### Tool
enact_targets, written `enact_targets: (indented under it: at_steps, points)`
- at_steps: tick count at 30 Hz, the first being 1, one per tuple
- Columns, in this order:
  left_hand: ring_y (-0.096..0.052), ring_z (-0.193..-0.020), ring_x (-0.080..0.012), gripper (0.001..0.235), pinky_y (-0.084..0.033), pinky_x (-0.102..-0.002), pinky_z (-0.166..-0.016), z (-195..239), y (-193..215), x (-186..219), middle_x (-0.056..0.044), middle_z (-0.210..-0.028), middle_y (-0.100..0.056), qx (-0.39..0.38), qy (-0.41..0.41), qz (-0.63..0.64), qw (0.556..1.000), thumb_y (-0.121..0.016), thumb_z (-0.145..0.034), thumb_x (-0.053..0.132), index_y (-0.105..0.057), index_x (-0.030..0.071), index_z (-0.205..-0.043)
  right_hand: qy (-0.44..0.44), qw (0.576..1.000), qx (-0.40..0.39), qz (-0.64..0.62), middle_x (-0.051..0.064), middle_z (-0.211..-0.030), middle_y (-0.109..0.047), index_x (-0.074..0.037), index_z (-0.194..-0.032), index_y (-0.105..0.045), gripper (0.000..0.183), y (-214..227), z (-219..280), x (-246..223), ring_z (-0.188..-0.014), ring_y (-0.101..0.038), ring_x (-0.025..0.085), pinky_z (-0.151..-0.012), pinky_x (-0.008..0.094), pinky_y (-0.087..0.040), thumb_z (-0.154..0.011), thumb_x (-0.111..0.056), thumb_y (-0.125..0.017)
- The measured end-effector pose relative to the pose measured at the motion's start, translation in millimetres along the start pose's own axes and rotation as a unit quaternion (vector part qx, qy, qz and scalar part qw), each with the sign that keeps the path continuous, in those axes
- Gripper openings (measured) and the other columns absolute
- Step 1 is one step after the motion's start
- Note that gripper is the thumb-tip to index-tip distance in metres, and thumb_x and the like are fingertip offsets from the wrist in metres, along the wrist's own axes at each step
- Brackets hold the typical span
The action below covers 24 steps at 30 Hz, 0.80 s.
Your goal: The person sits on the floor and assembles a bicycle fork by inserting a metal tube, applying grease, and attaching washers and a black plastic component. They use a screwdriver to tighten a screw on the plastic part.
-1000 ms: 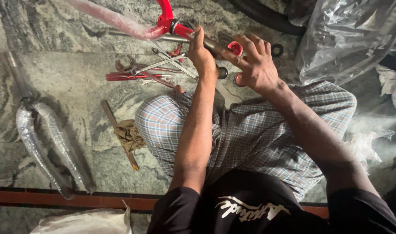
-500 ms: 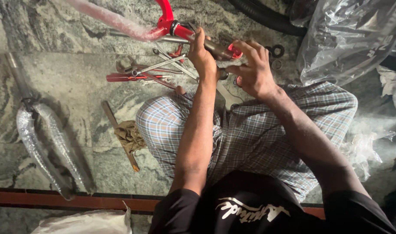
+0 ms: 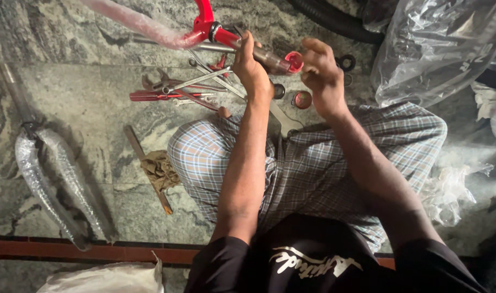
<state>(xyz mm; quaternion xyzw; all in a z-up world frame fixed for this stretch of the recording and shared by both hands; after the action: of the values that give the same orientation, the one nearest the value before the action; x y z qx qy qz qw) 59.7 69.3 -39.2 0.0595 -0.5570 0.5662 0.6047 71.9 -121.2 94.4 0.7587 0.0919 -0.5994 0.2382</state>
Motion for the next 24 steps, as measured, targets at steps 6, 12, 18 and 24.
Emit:
enact_targets:
  at_steps: [6, 12, 18, 24]
  points:
    - [-0.057, -0.083, -0.0115, 0.036, -0.046, -0.031, -0.069, 10, -8, 8, 0.001, -0.093, -0.061, 0.003, 0.048, 0.029, 0.998, -0.075, -0.091, 0.037, -0.068, 0.006, -0.109, -0.147, 0.937, -0.042, -0.315, 0.008, -0.152, -0.051, -0.012, -0.137, -0.061, 0.061, -38, 20, 46, -0.142, -0.050, 0.024, -0.112, 0.042, -0.050, -0.085, 0.018, -0.059]
    - [-0.058, -0.070, -0.0114, 0.040, -0.043, -0.028, -0.048, 12, -6, 7, -0.002, -0.092, -0.062, -0.003, 0.049, -0.004, 0.999, -0.073, -0.092, 0.042, -0.067, 0.007, -0.110, -0.149, 0.905, 0.024, -0.398, 0.008, -0.151, -0.054, -0.006, -0.146, -0.058, 0.066, -34, 33, 54, -0.137, -0.053, 0.024, -0.104, 0.043, -0.053, -0.086, 0.021, -0.057]
    - [-0.060, -0.066, -0.0118, 0.041, -0.042, -0.028, -0.041, 8, -9, 3, -0.002, -0.092, -0.065, -0.001, 0.069, -0.011, 0.998, -0.072, -0.088, 0.041, -0.067, 0.010, -0.115, -0.178, 0.876, 0.048, -0.446, 0.006, -0.149, -0.056, -0.007, -0.141, -0.058, 0.064, -39, 34, 51, -0.131, -0.055, 0.023, -0.099, 0.039, -0.054, -0.082, 0.020, -0.056]
    - [-0.060, -0.071, -0.0120, 0.042, -0.044, -0.028, -0.044, 10, 0, -1, -0.003, -0.096, -0.063, -0.008, 0.054, -0.014, 0.998, -0.072, -0.092, 0.040, -0.067, 0.006, -0.115, -0.163, 0.858, 0.065, -0.482, 0.006, -0.152, -0.056, -0.008, -0.150, -0.055, 0.069, -34, 41, 54, -0.130, -0.056, 0.022, -0.098, 0.038, -0.054, -0.087, 0.019, -0.056]
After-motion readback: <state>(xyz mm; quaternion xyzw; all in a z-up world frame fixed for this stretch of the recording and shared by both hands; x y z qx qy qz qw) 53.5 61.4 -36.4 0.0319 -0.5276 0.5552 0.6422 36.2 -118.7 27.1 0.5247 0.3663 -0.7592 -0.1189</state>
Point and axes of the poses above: each hand's wrist, its own z-axis away from the middle knuckle, its own y-axis out of the back of the hand, x = y × z, the point moved 10 cm from there along -z, towards the middle knuckle
